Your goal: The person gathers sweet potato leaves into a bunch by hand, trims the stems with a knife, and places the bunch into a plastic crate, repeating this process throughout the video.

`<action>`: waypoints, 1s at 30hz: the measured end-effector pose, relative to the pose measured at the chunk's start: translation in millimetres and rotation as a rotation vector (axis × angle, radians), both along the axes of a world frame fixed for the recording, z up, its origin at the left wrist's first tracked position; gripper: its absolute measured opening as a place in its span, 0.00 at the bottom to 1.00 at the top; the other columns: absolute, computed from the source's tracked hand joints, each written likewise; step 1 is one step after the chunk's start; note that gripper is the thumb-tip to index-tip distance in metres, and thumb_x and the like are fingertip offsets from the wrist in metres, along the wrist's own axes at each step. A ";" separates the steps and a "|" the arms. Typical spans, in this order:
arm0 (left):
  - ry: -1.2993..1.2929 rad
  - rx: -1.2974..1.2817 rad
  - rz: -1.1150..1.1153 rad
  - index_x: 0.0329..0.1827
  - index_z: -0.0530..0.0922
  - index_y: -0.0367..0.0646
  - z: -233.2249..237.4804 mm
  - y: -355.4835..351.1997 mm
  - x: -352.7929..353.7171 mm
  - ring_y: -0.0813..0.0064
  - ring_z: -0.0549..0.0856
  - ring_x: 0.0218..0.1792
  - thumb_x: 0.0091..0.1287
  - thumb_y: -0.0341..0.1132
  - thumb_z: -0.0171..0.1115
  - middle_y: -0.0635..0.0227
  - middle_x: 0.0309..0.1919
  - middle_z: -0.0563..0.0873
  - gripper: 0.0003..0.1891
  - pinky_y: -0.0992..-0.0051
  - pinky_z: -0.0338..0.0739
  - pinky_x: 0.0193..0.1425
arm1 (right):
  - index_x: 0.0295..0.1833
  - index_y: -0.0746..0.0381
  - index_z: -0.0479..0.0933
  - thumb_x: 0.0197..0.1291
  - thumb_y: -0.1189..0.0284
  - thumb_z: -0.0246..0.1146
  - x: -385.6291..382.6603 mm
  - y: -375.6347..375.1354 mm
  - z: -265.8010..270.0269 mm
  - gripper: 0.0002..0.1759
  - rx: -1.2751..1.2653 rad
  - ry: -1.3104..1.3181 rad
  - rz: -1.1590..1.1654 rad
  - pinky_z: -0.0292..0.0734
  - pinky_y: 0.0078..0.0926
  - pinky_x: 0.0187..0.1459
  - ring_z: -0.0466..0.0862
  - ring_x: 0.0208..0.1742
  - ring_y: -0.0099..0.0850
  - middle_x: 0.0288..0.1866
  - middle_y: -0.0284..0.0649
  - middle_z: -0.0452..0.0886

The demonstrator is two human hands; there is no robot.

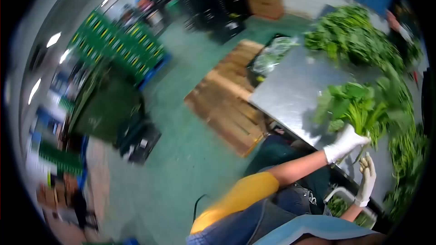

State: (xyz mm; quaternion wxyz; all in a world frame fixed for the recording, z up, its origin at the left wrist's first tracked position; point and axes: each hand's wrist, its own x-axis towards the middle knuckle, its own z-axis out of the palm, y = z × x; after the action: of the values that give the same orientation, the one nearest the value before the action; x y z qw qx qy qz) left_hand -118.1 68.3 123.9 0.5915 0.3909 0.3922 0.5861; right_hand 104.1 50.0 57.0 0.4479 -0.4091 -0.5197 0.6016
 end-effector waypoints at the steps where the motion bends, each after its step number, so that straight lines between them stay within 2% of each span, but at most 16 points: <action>1: -0.037 -0.008 0.034 0.35 0.80 0.37 -3.8 -8.2 -8.3 0.81 0.80 0.29 0.51 0.29 0.68 0.68 0.27 0.82 0.10 0.79 0.75 0.36 | 0.66 0.71 0.63 0.59 0.70 0.62 -24.9 4.5 0.2 0.32 0.026 -0.168 0.089 0.69 0.22 0.55 0.75 0.53 0.27 0.55 0.41 0.75; 3: 0.159 0.013 0.328 0.34 0.78 0.34 -27.4 -13.7 -22.4 0.79 0.80 0.27 0.46 0.35 0.71 0.66 0.25 0.82 0.16 0.78 0.75 0.33 | 0.61 0.72 0.68 0.53 0.77 0.62 -72.6 14.8 -1.5 0.28 -0.021 -0.127 0.287 0.71 0.21 0.51 0.78 0.47 0.25 0.49 0.38 0.78; 5: 0.226 -0.248 0.188 0.33 0.77 0.32 0.0 -28.9 -31.1 0.76 0.80 0.24 0.41 0.38 0.72 0.64 0.24 0.82 0.20 0.75 0.76 0.31 | 0.54 0.71 0.73 0.53 0.77 0.62 -84.2 26.5 15.6 0.21 0.002 -0.102 0.376 0.71 0.20 0.48 0.77 0.42 0.23 0.43 0.36 0.79; 7: 0.173 -0.172 0.275 0.33 0.78 0.33 -16.4 -13.2 -18.6 0.71 0.81 0.24 0.39 0.35 0.71 0.64 0.23 0.81 0.19 0.71 0.77 0.31 | 0.47 0.69 0.75 0.54 0.77 0.61 -92.5 38.9 31.9 0.14 0.112 -0.127 0.374 0.70 0.19 0.45 0.76 0.39 0.21 0.37 0.33 0.78; 9: 0.135 0.020 0.361 0.37 0.71 0.24 -19.7 -9.7 -16.5 0.66 0.80 0.32 0.36 0.33 0.72 0.51 0.29 0.79 0.28 0.70 0.77 0.35 | 0.44 0.69 0.76 0.55 0.78 0.61 -96.3 49.9 32.5 0.11 0.151 -0.216 0.346 0.70 0.19 0.46 0.76 0.39 0.21 0.38 0.33 0.78; 11: 0.390 -0.276 0.435 0.39 0.73 0.25 -17.5 -7.6 -18.7 0.62 0.82 0.34 0.32 0.35 0.74 0.48 0.35 0.81 0.31 0.69 0.78 0.39 | 0.45 0.69 0.77 0.57 0.78 0.60 -99.9 55.5 24.5 0.10 0.152 -0.202 0.353 0.70 0.19 0.45 0.76 0.39 0.21 0.39 0.33 0.79; 12: 0.364 -0.180 0.470 0.39 0.74 0.25 14.3 -33.5 -29.4 0.61 0.82 0.34 0.32 0.35 0.74 0.48 0.35 0.81 0.30 0.69 0.78 0.39 | 0.47 0.69 0.77 0.59 0.77 0.59 -108.1 34.9 46.6 0.11 0.121 -0.140 0.280 0.70 0.18 0.45 0.75 0.39 0.20 0.39 0.33 0.79; 14: 0.343 -0.106 0.500 0.38 0.74 0.25 17.5 -40.3 -31.6 0.61 0.83 0.34 0.32 0.35 0.74 0.48 0.35 0.82 0.30 0.70 0.78 0.38 | 0.52 0.69 0.75 0.63 0.75 0.57 -103.4 40.2 33.8 0.14 0.080 -0.126 0.222 0.68 0.16 0.43 0.75 0.41 0.19 0.41 0.34 0.78; 17: 0.383 -0.225 0.428 0.34 0.75 0.28 9.9 -37.2 -31.4 0.61 0.82 0.31 0.32 0.37 0.75 0.50 0.30 0.81 0.27 0.68 0.77 0.36 | 0.54 0.69 0.74 0.64 0.74 0.57 -106.0 27.7 40.9 0.15 0.005 -0.002 0.162 0.67 0.15 0.43 0.75 0.42 0.19 0.43 0.35 0.78; 19: 0.309 -0.155 0.492 0.38 0.74 0.26 -11.8 -26.8 -28.9 0.60 0.82 0.34 0.33 0.37 0.75 0.48 0.32 0.81 0.30 0.68 0.77 0.39 | 0.54 0.68 0.73 0.64 0.73 0.57 -106.3 27.4 27.9 0.15 0.003 -0.026 0.123 0.66 0.15 0.42 0.74 0.42 0.18 0.43 0.34 0.78; 20: 0.267 -0.238 0.373 0.40 0.73 0.25 -8.6 -29.1 -32.7 0.59 0.81 0.35 0.35 0.37 0.75 0.47 0.32 0.80 0.31 0.68 0.76 0.39 | 0.53 0.68 0.73 0.64 0.73 0.57 -104.4 26.7 21.9 0.14 0.015 -0.015 0.127 0.66 0.15 0.42 0.73 0.40 0.18 0.42 0.33 0.77; 23: 0.376 -0.190 0.403 0.43 0.72 0.27 -57.5 -0.6 -12.5 0.61 0.81 0.35 0.37 0.35 0.74 0.51 0.32 0.80 0.31 0.68 0.76 0.39 | 0.51 0.68 0.75 0.65 0.71 0.57 -106.4 24.4 18.5 0.13 0.015 -0.107 0.038 0.67 0.16 0.39 0.72 0.37 0.18 0.38 0.32 0.77; 25: 0.189 -0.136 0.211 0.48 0.73 0.32 -40.8 -11.0 -24.2 0.72 0.80 0.34 0.45 0.30 0.72 0.60 0.34 0.81 0.26 0.72 0.76 0.38 | 0.55 0.69 0.73 0.66 0.70 0.57 -106.4 20.5 19.9 0.16 0.033 -0.073 -0.007 0.69 0.17 0.41 0.75 0.40 0.20 0.41 0.34 0.78; 27: -0.071 -0.047 0.226 0.44 0.76 0.32 -50.5 -2.1 -11.8 0.76 0.79 0.32 0.48 0.30 0.70 0.62 0.31 0.82 0.20 0.75 0.76 0.37 | 0.57 0.71 0.72 0.65 0.70 0.57 -82.6 37.3 -8.6 0.19 0.039 -0.075 -0.124 0.70 0.18 0.46 0.77 0.46 0.24 0.48 0.39 0.79; 29: -0.064 -0.145 0.174 0.39 0.78 0.33 -35.7 -5.9 -14.7 0.78 0.78 0.29 0.50 0.29 0.70 0.66 0.29 0.82 0.15 0.77 0.75 0.35 | 0.57 0.72 0.71 0.66 0.71 0.56 -67.7 44.0 -11.1 0.19 -0.066 0.107 -0.150 0.71 0.23 0.50 0.78 0.48 0.26 0.49 0.41 0.78; 30: 0.001 -0.098 0.287 0.37 0.79 0.34 -34.8 -5.1 -12.4 0.79 0.78 0.28 0.51 0.29 0.70 0.67 0.28 0.82 0.13 0.79 0.74 0.34 | 0.56 0.71 0.71 0.66 0.70 0.56 -62.6 42.5 -10.7 0.18 -0.073 0.164 -0.146 0.71 0.23 0.51 0.78 0.48 0.26 0.49 0.41 0.79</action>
State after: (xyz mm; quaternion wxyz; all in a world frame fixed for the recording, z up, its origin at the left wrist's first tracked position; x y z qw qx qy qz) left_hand -130.5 63.2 89.1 0.5199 0.3018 0.4722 0.6446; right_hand 41.4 92.5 46.3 0.5163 -0.4112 -0.4279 0.6175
